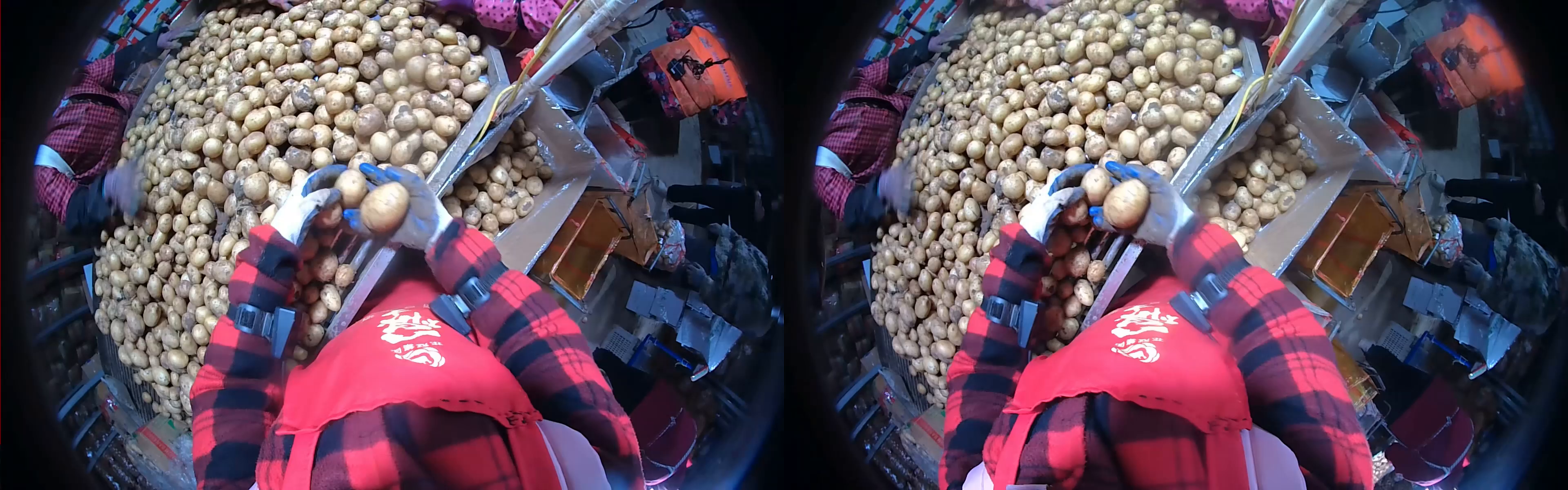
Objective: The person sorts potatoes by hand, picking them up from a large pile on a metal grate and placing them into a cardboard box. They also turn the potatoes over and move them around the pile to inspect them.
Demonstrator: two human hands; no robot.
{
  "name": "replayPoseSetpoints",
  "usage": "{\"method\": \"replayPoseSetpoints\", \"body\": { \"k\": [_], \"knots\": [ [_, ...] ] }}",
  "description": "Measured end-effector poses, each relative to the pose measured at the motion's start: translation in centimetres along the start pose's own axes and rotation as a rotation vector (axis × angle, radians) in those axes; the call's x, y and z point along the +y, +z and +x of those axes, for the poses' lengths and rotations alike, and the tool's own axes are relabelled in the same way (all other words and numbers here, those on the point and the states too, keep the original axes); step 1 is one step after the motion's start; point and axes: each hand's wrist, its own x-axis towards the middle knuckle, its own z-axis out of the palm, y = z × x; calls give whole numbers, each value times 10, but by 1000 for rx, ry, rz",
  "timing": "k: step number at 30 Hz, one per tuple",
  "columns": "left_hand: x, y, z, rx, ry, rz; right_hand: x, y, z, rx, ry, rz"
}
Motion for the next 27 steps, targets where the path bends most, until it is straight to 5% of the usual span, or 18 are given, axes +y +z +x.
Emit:
{"method": "replayPoseSetpoints", "body": {
  "k": [1,3,6,13,21,23,25,26,27],
  "knots": [
    [10,16,-13,-39,-69,-336,-9,6,-7,29,206,467],
    [14,22,-20,-95,-89,-348,-18,-2,-28,-97,171,607],
    [46,65,-31,-122,-61,-189,-29,-9,-50,-82,71,525],
    [1,106,-10,-326,-217,-612,-43,-65,-173,-307,-64,631],
    [-16,131,-10,-349,-369,-886,-126,-159,-349,520,-704,412],
    [-18,138,-5,-347,-401,-861,-146,-211,-358,870,-686,434],
    [-19,142,-2,-348,-365,-827,-153,-238,-339,1540,-411,-4],
    [-18,143,0,-337,-357,-812,-146,-208,-312,1630,-462,-343],
    [-19,143,-3,-321,-364,-799,-130,-183,-296,1377,-590,-620]
  ]
}}
